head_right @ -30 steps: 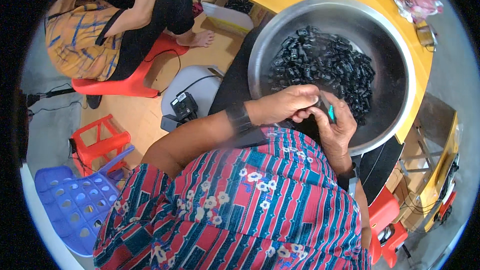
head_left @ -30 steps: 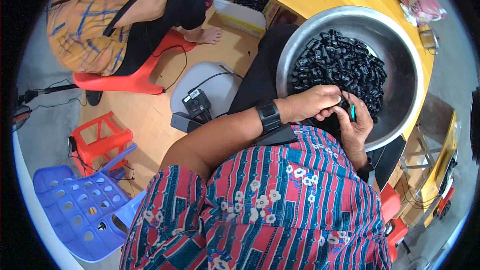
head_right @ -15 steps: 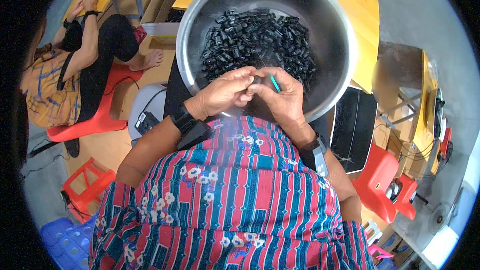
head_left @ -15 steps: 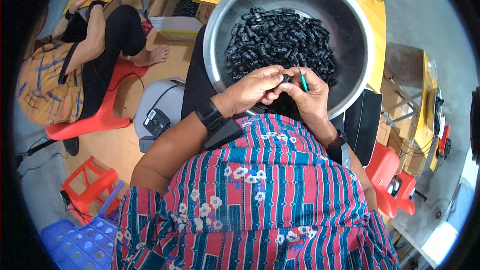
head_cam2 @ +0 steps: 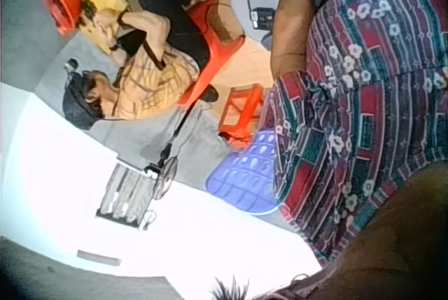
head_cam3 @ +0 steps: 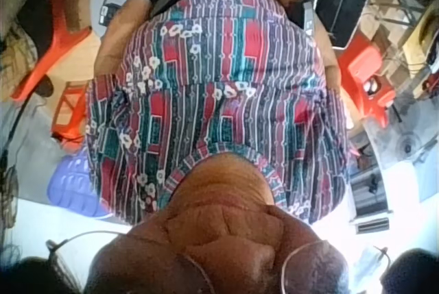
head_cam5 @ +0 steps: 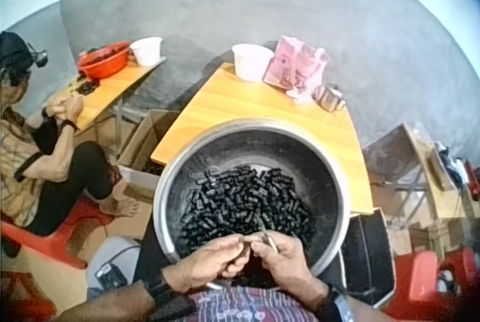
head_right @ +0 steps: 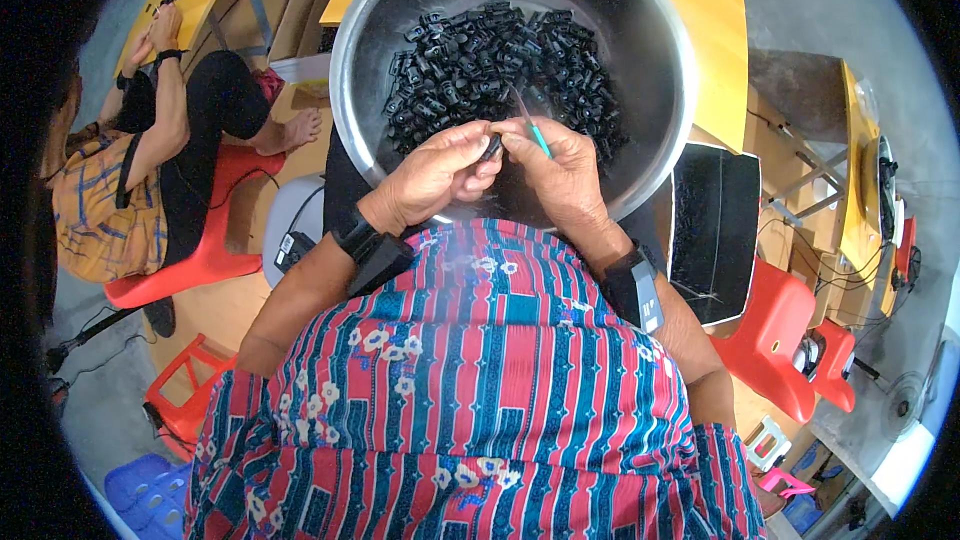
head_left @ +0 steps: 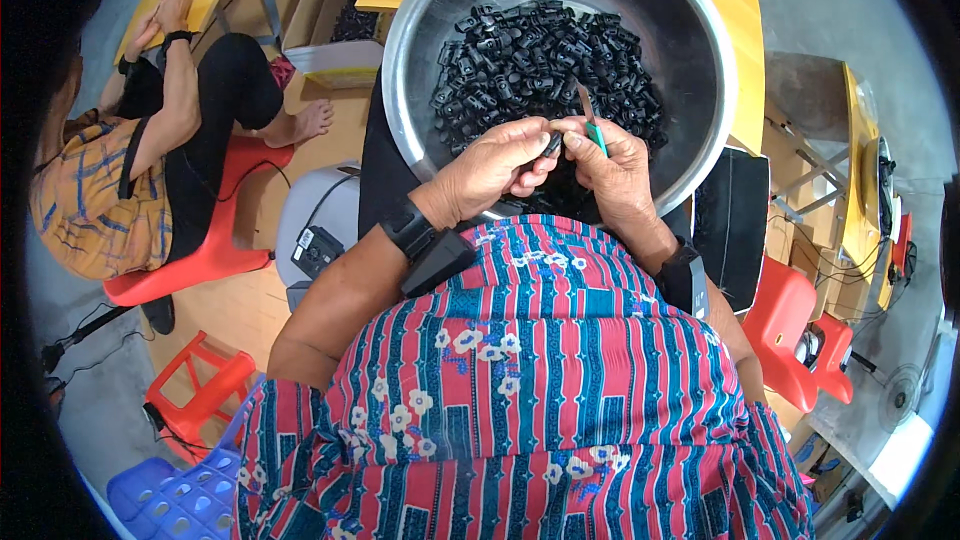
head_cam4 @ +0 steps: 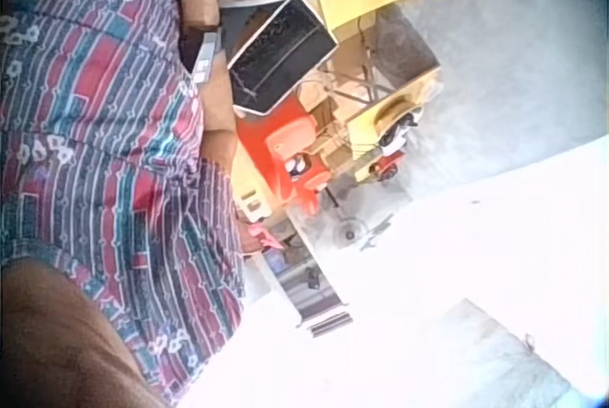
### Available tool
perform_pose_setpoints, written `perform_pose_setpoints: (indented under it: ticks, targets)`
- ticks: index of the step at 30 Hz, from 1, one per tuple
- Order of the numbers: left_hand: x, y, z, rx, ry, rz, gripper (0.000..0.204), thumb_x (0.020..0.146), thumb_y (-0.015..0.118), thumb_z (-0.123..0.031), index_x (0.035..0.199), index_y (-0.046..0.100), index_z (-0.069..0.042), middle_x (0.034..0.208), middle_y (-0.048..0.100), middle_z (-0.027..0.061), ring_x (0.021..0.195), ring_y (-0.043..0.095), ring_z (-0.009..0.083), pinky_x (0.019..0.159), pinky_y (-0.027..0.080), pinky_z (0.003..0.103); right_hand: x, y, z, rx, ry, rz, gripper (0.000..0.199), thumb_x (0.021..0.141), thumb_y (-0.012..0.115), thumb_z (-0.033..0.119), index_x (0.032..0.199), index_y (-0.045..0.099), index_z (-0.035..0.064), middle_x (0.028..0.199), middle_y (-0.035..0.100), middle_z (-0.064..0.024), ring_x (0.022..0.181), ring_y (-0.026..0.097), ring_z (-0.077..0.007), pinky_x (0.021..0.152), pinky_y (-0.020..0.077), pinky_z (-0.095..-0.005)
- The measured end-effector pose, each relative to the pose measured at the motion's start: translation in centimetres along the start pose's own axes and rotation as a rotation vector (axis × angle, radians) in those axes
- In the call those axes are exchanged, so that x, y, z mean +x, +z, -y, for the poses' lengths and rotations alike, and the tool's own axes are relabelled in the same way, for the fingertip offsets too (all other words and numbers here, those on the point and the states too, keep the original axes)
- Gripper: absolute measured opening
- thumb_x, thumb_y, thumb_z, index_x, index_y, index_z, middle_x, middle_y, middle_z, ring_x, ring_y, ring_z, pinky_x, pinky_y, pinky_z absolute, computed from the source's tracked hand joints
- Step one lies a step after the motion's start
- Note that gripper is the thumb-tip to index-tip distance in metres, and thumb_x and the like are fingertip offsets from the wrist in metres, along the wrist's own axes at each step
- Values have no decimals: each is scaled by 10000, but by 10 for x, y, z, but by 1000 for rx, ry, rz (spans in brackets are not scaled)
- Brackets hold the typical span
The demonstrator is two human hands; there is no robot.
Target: Scrape or clean flashes from small black plastic/rubber components using a small blade.
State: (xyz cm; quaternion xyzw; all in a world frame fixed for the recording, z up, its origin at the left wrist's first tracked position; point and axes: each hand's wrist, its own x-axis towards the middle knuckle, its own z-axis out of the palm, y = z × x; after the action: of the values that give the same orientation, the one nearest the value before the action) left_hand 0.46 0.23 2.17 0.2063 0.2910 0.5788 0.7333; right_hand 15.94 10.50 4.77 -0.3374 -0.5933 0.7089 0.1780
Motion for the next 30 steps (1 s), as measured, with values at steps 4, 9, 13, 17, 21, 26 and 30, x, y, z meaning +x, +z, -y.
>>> perform_pose_setpoints:
  ticks: [4,9,13,17,21,26,30]
  targets:
    - [-1,2,-2,-15,-13,-20,319,1006,429,-289,1234,487,-74,805,443,-27,655,379,47,532,304,169,-1,6,2,-33,-123,-13,143,864,643,49,995,691,14,884,676,-22,837,608,-87,753,488,-236]
    - [0,-4,2,15,-10,-19,327,1011,421,-281,1261,478,-77,808,442,-28,655,376,49,533,303,169,7,0,-6,-339,-461,13,172,830,653,35,997,678,-1,923,681,-97,852,642,-165,767,496,-272]
    - [0,-4,2,23,-14,-29,314,1008,431,-282,1248,482,-85,800,443,-27,650,377,50,530,305,170,4,-1,2,-557,-479,1,177,827,642,40,994,669,-10,908,671,-136,835,651,-224,754,495,-298]
    - [2,-6,4,-9,-17,-22,223,1000,448,-282,1124,499,-104,784,441,-31,645,387,47,525,303,172,0,1,1,-505,-544,-90,168,843,630,82,975,660,-16,869,646,-146,809,632,-265,725,485,-331]
    - [2,-2,3,-56,-3,-59,133,989,461,-255,1000,479,-124,768,446,-38,635,393,46,522,294,179,-5,-3,7,-626,-558,-41,172,874,598,152,924,640,-7,841,617,-170,802,612,-314,704,471,-353]
    - [0,-3,3,-72,11,-46,93,980,443,-212,947,461,-128,751,452,-37,614,388,48,519,288,187,-6,3,6,-817,-582,34,213,886,588,225,811,542,31,726,502,-159,679,527,-368,597,423,-438]
    - [0,-1,0,-67,4,-58,109,977,436,-212,914,446,-123,746,445,-37,607,383,51,517,282,190,-5,3,4,-850,-561,35,211,889,586,236,832,544,38,744,511,-160,692,540,-367,592,428,-432]
